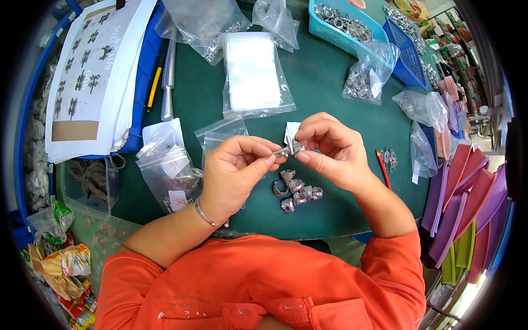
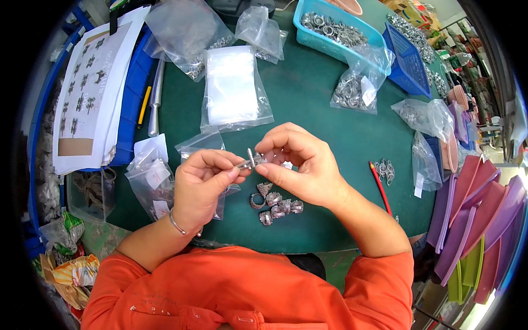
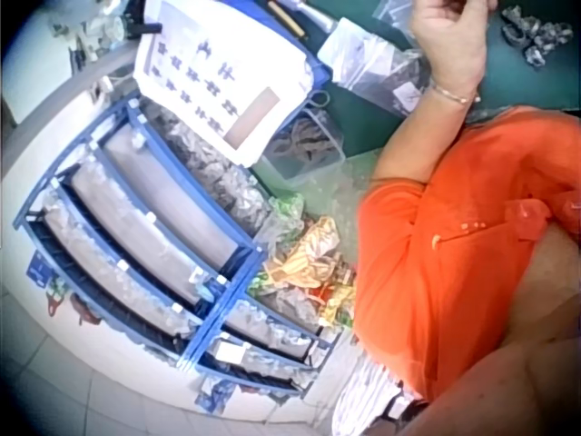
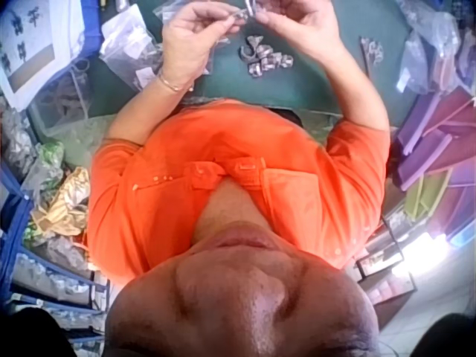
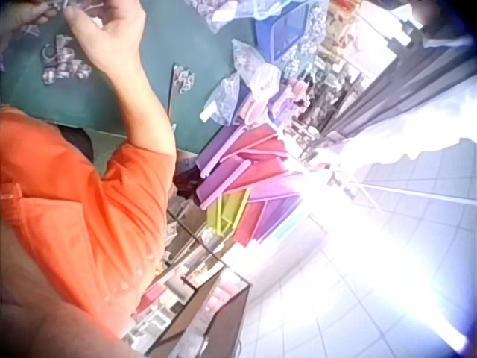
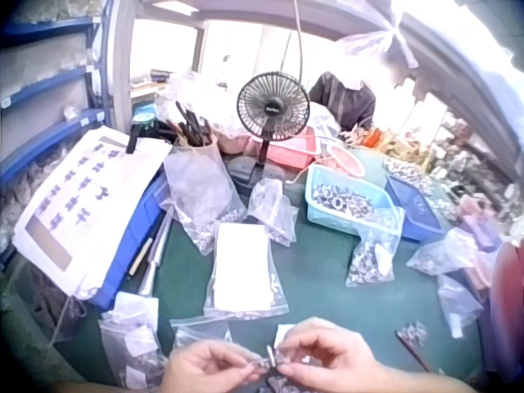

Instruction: The person sorts and packs small metal rings and decorative silver components into clear plastic bags at a workbench. They handle the items by hand, placing them into bags and occasionally using a red pencil to move pieces. The person also inspects a cluster of decorative components and separates them before packaging.

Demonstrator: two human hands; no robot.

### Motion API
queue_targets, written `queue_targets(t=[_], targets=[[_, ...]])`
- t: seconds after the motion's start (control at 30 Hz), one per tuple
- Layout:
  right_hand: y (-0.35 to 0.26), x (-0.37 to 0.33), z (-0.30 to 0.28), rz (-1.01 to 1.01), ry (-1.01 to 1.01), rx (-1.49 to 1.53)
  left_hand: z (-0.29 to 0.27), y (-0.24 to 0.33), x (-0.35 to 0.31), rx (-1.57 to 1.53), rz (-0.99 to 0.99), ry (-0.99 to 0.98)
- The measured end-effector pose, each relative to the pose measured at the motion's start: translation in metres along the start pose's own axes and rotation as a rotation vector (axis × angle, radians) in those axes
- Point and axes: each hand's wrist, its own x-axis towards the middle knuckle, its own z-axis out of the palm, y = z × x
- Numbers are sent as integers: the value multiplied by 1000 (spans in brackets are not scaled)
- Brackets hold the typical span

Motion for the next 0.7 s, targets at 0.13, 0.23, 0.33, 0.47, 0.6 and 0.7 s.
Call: queue_targets(t=[0.13,0.23,0.33,0.47,0.6,0.7], targets=[[3,-1,-2,8,29,-18,2,2,0,0,-26,-30],[5,0,-2,25,48,-24,2,3,0,-30,-63,-14],[5,-3,-1,35,67,-24,2,2,-1,-65,-71,-9],[7,-3,-3,-1,67,-22,0,-2,-1,10,-41,-8],[6,-3,-2,-21,69,35,0,0,0,-16,-76,18],[6,-4,-3,-19,62,48,0,-1,-1,-15,-76,17]])
